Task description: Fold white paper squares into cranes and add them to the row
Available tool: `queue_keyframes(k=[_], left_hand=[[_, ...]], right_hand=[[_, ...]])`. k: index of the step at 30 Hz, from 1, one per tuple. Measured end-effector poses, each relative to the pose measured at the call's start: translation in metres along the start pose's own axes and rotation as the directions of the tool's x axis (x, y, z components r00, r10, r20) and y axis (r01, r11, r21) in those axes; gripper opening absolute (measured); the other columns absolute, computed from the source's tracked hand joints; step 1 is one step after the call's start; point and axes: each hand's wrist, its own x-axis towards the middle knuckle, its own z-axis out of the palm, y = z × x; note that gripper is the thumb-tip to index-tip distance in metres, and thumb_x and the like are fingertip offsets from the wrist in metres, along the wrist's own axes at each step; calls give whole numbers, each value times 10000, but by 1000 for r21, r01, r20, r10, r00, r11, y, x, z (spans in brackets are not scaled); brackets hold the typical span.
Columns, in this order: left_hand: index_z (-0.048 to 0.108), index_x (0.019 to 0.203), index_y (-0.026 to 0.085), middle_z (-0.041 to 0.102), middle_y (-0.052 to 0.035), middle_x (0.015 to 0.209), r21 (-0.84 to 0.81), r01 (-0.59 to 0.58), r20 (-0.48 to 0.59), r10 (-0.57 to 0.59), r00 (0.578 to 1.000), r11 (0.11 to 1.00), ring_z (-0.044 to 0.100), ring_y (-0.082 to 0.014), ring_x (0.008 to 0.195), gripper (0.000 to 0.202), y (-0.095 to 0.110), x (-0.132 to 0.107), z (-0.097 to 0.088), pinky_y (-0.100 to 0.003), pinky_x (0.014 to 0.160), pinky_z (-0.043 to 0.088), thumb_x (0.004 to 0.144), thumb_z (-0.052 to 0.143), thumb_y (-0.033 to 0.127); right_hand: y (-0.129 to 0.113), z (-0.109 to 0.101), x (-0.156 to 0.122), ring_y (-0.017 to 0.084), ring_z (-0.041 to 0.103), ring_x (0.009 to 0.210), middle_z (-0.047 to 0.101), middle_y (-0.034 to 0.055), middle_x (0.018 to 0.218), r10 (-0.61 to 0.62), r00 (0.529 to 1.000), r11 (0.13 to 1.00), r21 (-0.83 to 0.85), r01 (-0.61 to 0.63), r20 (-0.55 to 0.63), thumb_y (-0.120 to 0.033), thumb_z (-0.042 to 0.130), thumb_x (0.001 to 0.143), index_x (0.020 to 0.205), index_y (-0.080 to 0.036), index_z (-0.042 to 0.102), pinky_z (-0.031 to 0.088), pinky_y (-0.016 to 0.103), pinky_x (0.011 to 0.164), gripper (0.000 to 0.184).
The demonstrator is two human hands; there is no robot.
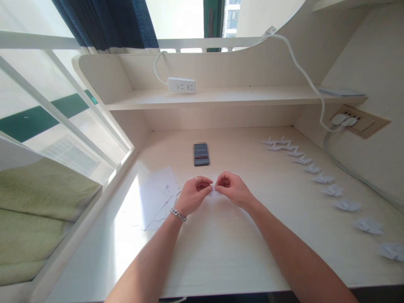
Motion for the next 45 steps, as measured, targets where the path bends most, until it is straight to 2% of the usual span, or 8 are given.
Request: queue_keyframes(k=[9,17,23,28,30,36,41,45], left_hand=[[647,865,158,709,-60,812,5,-1,-48,1,999,1000,677,-175,768,146,-3,1,-2,-299,715,540,730,667,208],[657,917,168,722,-58,823,-13,-11,14,11,1000,1000,681,-172,774,174,-3,0,-2,-299,714,541,749,612,160],[588,1106,139,717,-120,1011,-228,51,-195,-97,976,972,684,-184,866,354,-2,4,0,-346,797,552,799,647,305],[669,855,143,725,-92,895,-46,44,-41,-46,998,998,681,-207,848,298,-7,3,10,-324,780,530,713,739,395],[672,796,152,720,-69,821,-7,29,-62,-29,998,1000,673,-194,801,259,-10,3,13,-312,758,523,724,723,395],[628,799,149,680,-33,749,-185,34,-193,-70,979,982,639,-146,692,240,-12,6,12,-282,688,512,731,700,367],[631,814,140,674,-34,730,-168,15,-183,-46,982,986,634,-147,683,241,-8,5,13,-285,682,514,734,699,356],[641,830,140,675,-37,762,-156,4,-213,-37,976,988,643,-155,705,235,-5,3,11,-306,697,544,759,676,361]], right_hand=[[2,-5,3,171,657,766,698,35,819,74,997,992,100,-76,24,-134,598,654,831,-182,614,496,301,702,184],[6,1,1,154,625,704,662,7,754,57,997,995,74,-61,52,-255,708,682,885,-189,632,479,283,646,228],[4,3,5,176,633,738,687,46,791,91,987,983,172,-67,-135,-326,726,680,915,-165,687,493,319,708,288],[5,10,5,191,647,761,700,62,826,94,959,970,241,-28,-267,-361,742,674,960,-166,697,514,344,740,349],[7,12,5,199,658,780,707,65,835,77,957,970,243,-7,-279,-365,753,673,964,-167,693,520,349,750,357],[2,13,2,204,668,764,725,66,827,99,983,973,220,-63,-157,-368,755,667,936,-173,683,514,341,723,340],[-9,12,-1,176,646,744,709,45,761,198,975,964,204,-174,-104,-389,730,676,762,-168,670,487,309,695,245],[-10,10,-2,180,650,784,703,47,791,251,968,949,204,-241,-24,-397,720,691,795,-169,667,488,298,687,256]])
